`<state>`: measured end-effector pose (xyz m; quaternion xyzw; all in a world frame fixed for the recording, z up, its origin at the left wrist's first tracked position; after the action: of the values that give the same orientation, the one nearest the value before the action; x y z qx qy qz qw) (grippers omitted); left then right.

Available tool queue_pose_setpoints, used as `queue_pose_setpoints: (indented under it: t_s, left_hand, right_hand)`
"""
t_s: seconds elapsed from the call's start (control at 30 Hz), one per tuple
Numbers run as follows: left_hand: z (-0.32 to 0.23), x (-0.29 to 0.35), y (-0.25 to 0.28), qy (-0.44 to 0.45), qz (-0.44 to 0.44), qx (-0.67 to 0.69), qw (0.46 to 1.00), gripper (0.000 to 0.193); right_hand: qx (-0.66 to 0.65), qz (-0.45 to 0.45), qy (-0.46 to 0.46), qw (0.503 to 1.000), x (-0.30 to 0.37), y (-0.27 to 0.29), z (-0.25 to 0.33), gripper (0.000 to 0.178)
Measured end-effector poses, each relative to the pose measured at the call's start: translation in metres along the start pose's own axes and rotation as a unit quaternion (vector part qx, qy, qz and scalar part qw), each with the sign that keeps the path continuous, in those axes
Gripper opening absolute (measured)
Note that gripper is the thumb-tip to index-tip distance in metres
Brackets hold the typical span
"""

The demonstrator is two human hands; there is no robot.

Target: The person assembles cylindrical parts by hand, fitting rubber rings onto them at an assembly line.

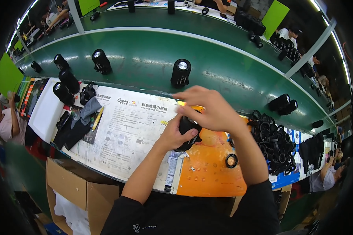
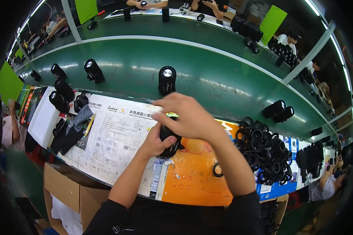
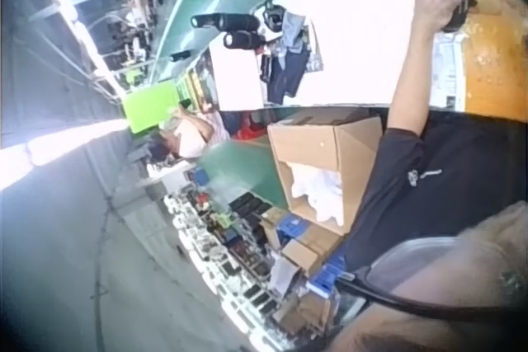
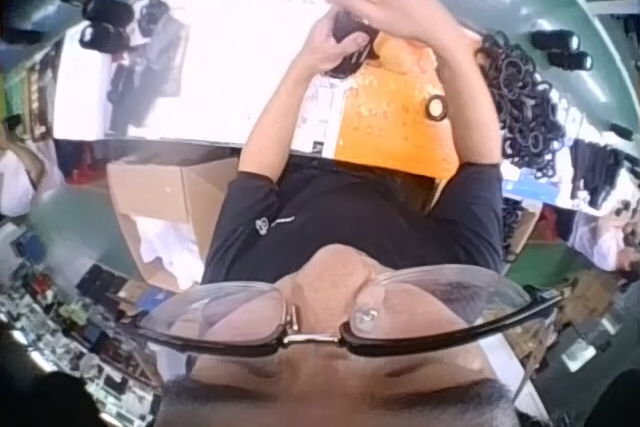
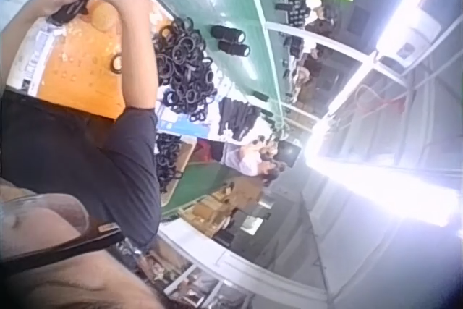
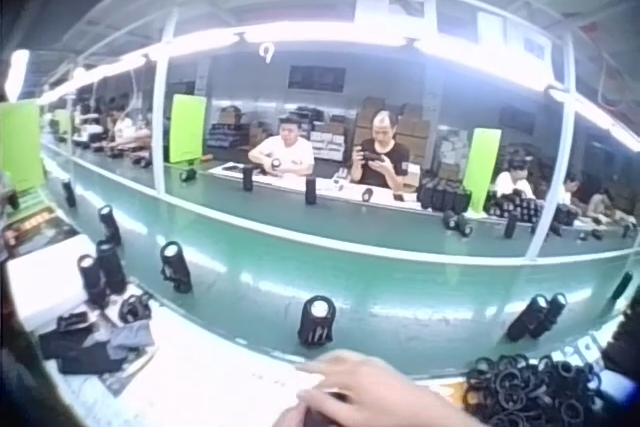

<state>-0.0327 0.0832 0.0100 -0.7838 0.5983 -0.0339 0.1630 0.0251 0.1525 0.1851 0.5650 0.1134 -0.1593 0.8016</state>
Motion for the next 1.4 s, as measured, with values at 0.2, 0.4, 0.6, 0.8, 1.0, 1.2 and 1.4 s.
queue_pose_setpoints:
  t_s: [0.2, 0.4, 0.6, 0.8, 1.0, 1.2, 1.4]
  left_hand:
    - [0.012, 0.003, 0.006, -0.002, 0.010, -0.010, 1.000, 0.072]
    - [0.006, 0.000, 0.009, -0.025, 0.009, -0.011, 1.000, 0.081]
    - [-0.006, 0.028, 0.023, 0.107, -0.002, -0.172, 0.979, 0.116]
    - [-0.078, -0.005, 0.097, -0.019, -0.179, -0.224, 0.958, 0.066]
    - [-0.148, -0.112, 0.102, -0.178, -0.188, -0.416, 0.872, 0.072]
    - [-0.131, -0.164, 0.092, -0.179, -0.099, -0.470, 0.859, 0.067]
    - [-0.132, -0.144, 0.082, -0.150, -0.076, -0.516, 0.840, 0.065]
  right_hand:
    - [-0.097, 0.184, -0.127, 0.970, -0.027, -0.083, -0.009, 0.050]
    - [-0.143, 0.145, -0.134, 0.970, -0.022, -0.082, -0.016, 0.041]
    - [-0.135, -0.240, -0.128, 0.953, -0.008, -0.029, -0.046, 0.020]
    - [0.112, -0.263, -0.216, 0.933, 0.000, -0.030, -0.126, 0.056]
    - [0.067, -0.226, -0.240, 0.942, -0.005, -0.045, -0.163, 0.079]
    - [0.000, -0.297, -0.264, 0.918, 0.047, 0.006, -0.121, 0.083]
    - [-0.181, -0.319, -0.277, 0.888, 0.091, 0.015, -0.074, 0.087]
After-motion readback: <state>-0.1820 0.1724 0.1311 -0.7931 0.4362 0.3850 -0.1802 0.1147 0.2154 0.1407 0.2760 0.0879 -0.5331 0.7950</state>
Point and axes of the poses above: each hand's wrist, its own x-axis away from the middle knuckle, its own y-axis out of the back of the hand, z = x × y, the point moved 9 cm from there along -x, towards the middle knuckle, and after that the axes turned 12 degrees about x, right-handed, at the moved point
